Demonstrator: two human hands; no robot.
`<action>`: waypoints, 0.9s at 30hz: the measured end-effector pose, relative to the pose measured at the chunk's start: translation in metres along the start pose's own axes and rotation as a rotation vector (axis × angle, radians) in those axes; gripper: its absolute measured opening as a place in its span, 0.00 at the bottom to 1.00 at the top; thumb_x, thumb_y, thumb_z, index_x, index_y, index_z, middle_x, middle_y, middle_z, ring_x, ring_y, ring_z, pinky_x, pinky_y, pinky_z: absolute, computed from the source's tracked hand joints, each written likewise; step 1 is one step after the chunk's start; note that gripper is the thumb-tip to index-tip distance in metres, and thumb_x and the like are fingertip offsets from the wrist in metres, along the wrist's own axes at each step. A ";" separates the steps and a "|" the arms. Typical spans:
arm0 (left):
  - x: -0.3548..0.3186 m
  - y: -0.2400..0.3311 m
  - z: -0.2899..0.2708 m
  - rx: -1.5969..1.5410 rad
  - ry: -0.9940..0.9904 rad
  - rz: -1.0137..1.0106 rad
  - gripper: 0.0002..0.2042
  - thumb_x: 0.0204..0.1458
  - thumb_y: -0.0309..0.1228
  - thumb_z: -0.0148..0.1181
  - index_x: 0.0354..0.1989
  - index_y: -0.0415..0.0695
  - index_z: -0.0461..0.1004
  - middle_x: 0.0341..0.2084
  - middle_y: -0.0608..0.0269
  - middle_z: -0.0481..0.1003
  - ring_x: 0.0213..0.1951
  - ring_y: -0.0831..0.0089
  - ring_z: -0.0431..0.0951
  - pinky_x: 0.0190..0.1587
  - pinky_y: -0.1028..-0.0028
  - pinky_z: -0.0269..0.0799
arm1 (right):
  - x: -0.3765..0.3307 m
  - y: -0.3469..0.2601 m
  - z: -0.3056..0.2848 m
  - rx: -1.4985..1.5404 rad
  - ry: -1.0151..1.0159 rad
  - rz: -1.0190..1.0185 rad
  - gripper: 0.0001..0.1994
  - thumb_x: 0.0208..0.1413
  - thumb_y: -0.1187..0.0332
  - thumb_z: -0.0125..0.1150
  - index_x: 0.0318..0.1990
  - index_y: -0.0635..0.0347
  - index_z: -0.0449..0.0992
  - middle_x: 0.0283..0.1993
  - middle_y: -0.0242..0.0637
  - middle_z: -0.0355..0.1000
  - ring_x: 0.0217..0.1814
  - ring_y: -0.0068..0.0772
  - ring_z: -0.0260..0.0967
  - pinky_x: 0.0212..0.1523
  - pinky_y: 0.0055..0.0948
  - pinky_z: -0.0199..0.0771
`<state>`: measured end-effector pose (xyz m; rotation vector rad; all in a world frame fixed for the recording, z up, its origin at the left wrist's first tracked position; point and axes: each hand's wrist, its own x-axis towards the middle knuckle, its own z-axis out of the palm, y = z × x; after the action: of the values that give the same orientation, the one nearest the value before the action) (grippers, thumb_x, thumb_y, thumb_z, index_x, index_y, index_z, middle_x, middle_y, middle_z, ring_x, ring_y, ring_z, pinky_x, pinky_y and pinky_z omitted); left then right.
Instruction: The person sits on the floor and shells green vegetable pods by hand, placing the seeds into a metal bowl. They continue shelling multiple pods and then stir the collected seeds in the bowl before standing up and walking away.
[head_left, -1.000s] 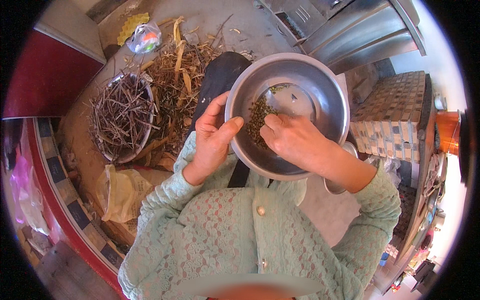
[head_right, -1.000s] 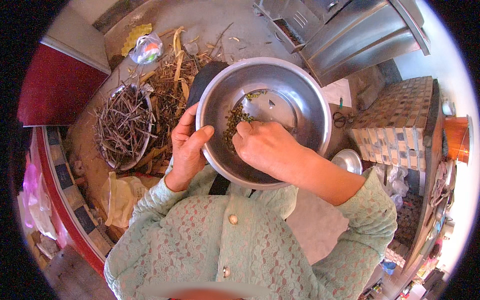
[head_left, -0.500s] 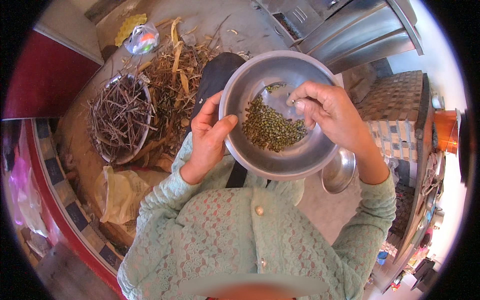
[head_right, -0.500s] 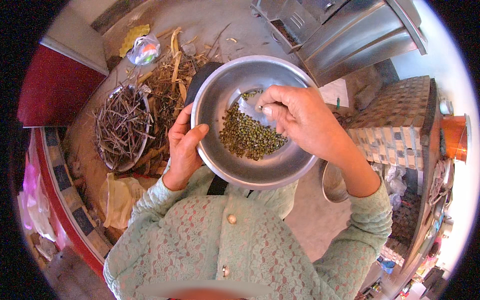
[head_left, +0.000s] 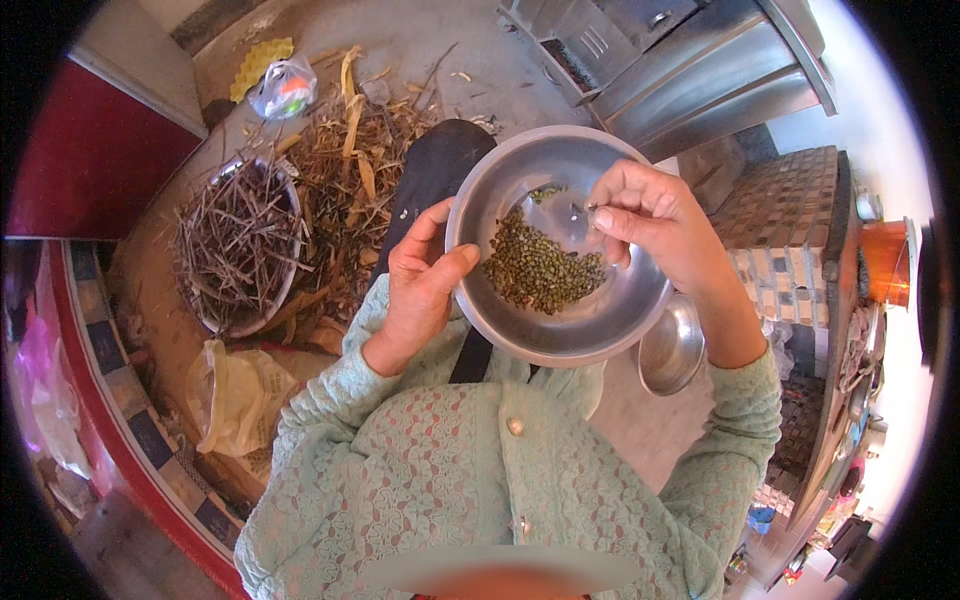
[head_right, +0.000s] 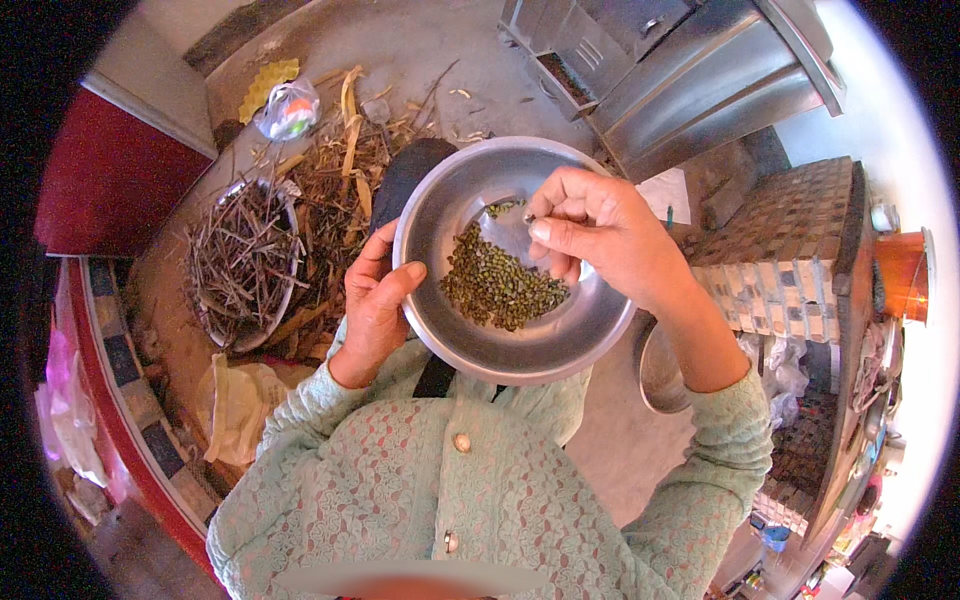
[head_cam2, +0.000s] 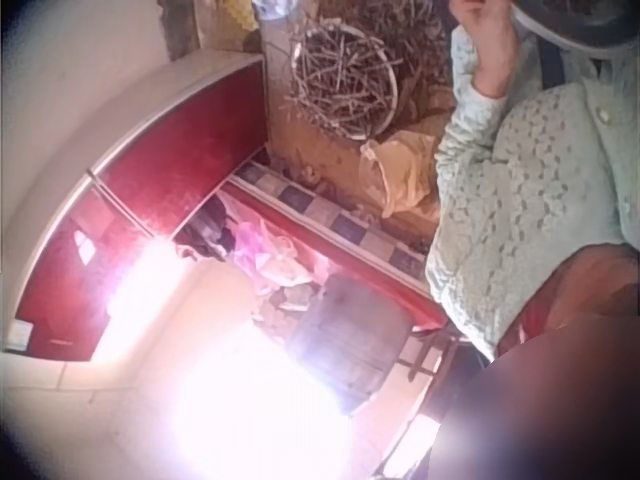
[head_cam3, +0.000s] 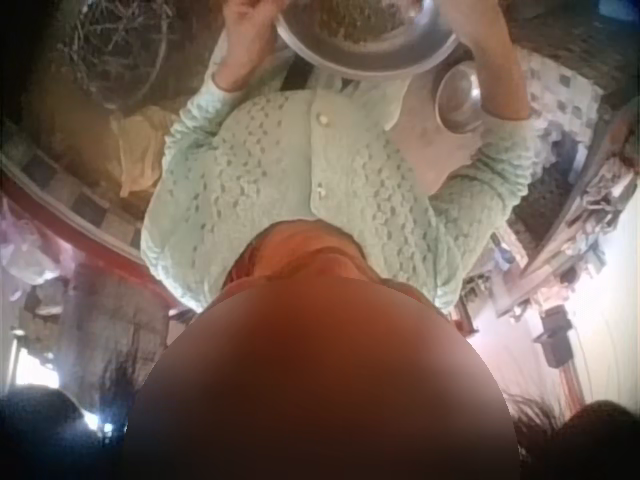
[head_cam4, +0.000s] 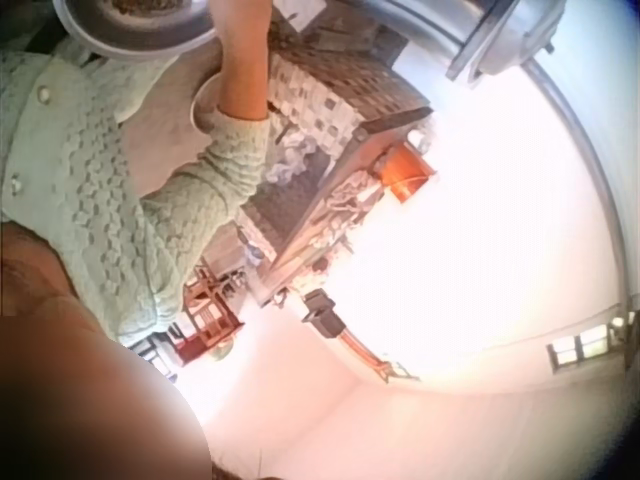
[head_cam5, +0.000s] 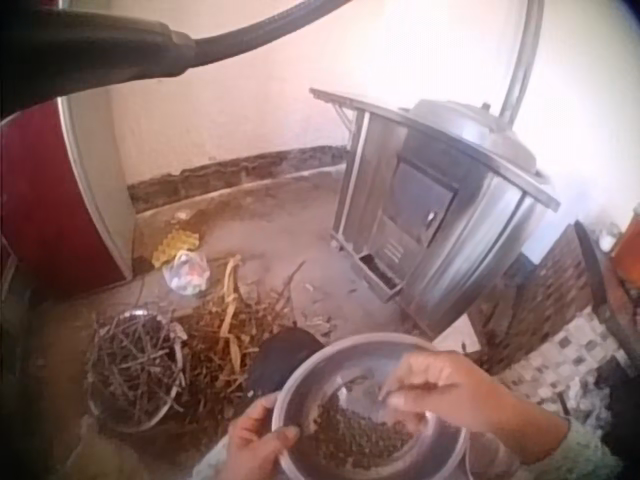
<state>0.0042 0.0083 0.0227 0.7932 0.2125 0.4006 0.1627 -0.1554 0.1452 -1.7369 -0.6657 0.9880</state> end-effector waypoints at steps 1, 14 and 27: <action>0.001 -0.001 0.000 0.007 0.003 -0.004 0.22 0.48 0.16 0.53 0.55 0.36 0.63 0.44 0.61 0.73 0.44 0.77 0.73 0.49 0.75 0.68 | 0.001 0.001 -0.001 0.015 0.010 -0.006 0.04 0.56 0.72 0.53 0.35 0.63 0.69 0.26 0.32 0.70 0.19 0.16 0.63 0.19 0.14 0.62; 0.014 -0.002 0.003 -0.013 -0.059 -0.082 0.21 0.48 0.16 0.52 0.54 0.35 0.64 0.43 0.60 0.73 0.44 0.77 0.73 0.48 0.76 0.68 | -0.004 0.013 -0.014 0.279 0.029 0.066 0.06 0.57 0.68 0.55 0.37 0.59 0.71 0.24 0.25 0.64 0.20 0.10 0.53 0.18 0.13 0.50; 0.024 0.005 0.001 0.007 -0.128 -0.168 0.20 0.49 0.17 0.50 0.53 0.35 0.64 0.46 0.60 0.71 0.46 0.74 0.71 0.50 0.74 0.66 | -0.019 0.012 0.014 -0.477 0.330 -0.107 0.01 0.54 0.76 0.53 0.34 0.64 0.70 0.28 0.29 0.67 0.27 0.15 0.58 0.30 0.19 0.61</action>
<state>0.0249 0.0206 0.0260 0.7987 0.1597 0.1904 0.1406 -0.1678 0.1372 -2.1892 -0.8097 0.4686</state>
